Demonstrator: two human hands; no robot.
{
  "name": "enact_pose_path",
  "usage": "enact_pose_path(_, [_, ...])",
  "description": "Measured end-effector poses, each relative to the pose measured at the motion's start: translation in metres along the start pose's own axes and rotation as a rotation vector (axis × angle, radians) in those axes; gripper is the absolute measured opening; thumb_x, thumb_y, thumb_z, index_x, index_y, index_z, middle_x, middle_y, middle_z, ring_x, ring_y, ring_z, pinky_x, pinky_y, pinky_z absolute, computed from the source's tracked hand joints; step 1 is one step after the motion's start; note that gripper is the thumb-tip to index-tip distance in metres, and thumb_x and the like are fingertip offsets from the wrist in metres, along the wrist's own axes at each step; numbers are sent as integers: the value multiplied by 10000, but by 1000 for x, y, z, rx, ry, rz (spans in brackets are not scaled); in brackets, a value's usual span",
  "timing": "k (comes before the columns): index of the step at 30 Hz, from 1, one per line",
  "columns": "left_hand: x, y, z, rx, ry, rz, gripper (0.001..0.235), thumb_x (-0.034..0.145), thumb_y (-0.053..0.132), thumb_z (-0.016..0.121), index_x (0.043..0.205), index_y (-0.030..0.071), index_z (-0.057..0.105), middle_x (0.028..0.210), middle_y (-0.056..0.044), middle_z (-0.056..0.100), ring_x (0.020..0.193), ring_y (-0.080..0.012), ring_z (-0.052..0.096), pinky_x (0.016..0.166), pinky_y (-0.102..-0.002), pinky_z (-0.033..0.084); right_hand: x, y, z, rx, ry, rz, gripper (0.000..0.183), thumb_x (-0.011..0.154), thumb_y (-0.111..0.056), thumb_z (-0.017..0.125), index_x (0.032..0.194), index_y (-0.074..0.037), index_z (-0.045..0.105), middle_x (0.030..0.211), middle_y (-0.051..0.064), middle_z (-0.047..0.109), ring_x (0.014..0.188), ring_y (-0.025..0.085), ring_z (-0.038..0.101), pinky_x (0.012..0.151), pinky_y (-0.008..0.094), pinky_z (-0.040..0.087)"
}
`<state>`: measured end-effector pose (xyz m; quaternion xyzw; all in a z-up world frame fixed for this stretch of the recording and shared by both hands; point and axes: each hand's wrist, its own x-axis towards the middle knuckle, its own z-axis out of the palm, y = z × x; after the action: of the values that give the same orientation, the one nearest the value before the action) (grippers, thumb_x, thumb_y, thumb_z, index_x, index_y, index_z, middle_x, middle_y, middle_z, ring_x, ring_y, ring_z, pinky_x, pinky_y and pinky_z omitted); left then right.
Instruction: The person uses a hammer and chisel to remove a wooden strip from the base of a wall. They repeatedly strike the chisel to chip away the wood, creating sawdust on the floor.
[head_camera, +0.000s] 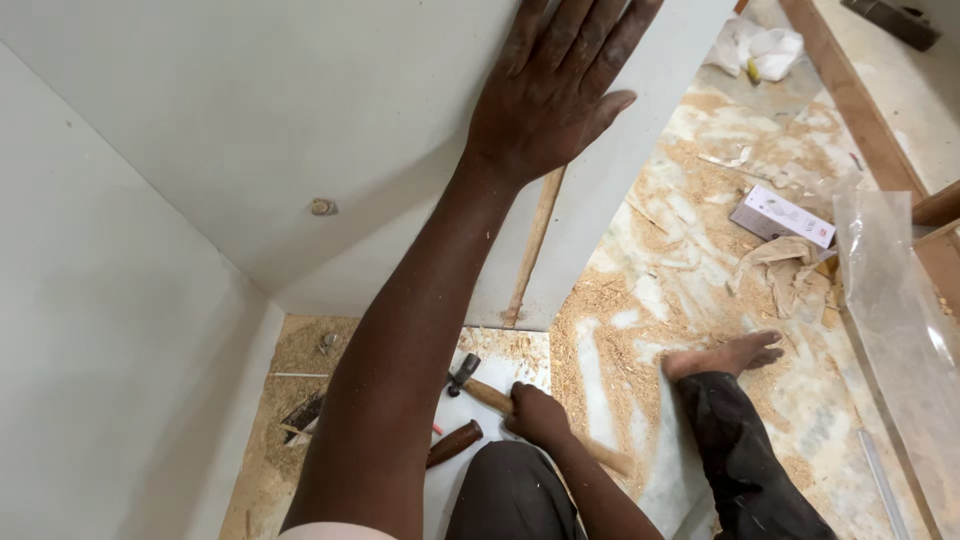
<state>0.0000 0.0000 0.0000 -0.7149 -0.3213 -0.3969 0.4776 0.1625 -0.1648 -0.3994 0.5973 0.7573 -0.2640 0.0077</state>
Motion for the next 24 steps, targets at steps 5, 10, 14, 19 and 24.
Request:
enact_pose_path(5, [-7, 2, -35, -41, -65, 36, 900, 1053, 406, 601, 1654, 75, 18, 1740, -95, -81, 1625, -236, -83, 1375, -451, -15, -45, -9, -59, 223, 116, 38, 275, 817, -304, 740, 992, -91, 740, 770, 108, 721, 673, 230, 681, 653, 384, 542])
enact_pose_path(10, [-56, 10, -62, 114, -218, 122, 651, 1156, 112, 547, 1692, 81, 179, 1772, -64, 22, 1641, -227, -21, 1409, -454, 44, -96, -25, -126, 782, 257, 80, 259, 921, -232, 693, 1053, -10, 707, 721, 83, 610, 610, 156, 551, 551, 327, 471])
enact_pose_path(14, [-146, 28, -84, -17, -415, 36, 603, 1091, 54, 526, 1661, 64, 328, 1776, -87, 105, 1643, -259, 48, 1364, -476, 118, -127, -58, -191, 874, 403, -140, 266, 998, -220, 619, 1168, -17, 597, 771, 26, 590, 644, 103, 551, 601, 294, 495])
enact_pose_path(19, [-282, 80, -113, -321, -937, -236, 335, 875, 79, 598, 1199, 24, 662, 1405, -201, 545, 1332, -379, 482, 1075, -518, 433, -156, -112, -250, 878, 514, -318, 300, 1101, -300, 533, 1249, -40, 554, 803, 5, 526, 633, 79, 529, 556, 272, 499])
enact_pose_path(24, [-373, 121, -177, -496, -1362, -503, 223, 971, 305, 649, 1013, 96, 716, 1049, -97, 672, 1060, -277, 635, 883, -466, 544, -170, -131, -262, 919, 542, -316, 256, 1074, -223, 604, 1224, -18, 568, 811, 27, 545, 588, 92, 511, 507, 265, 451])
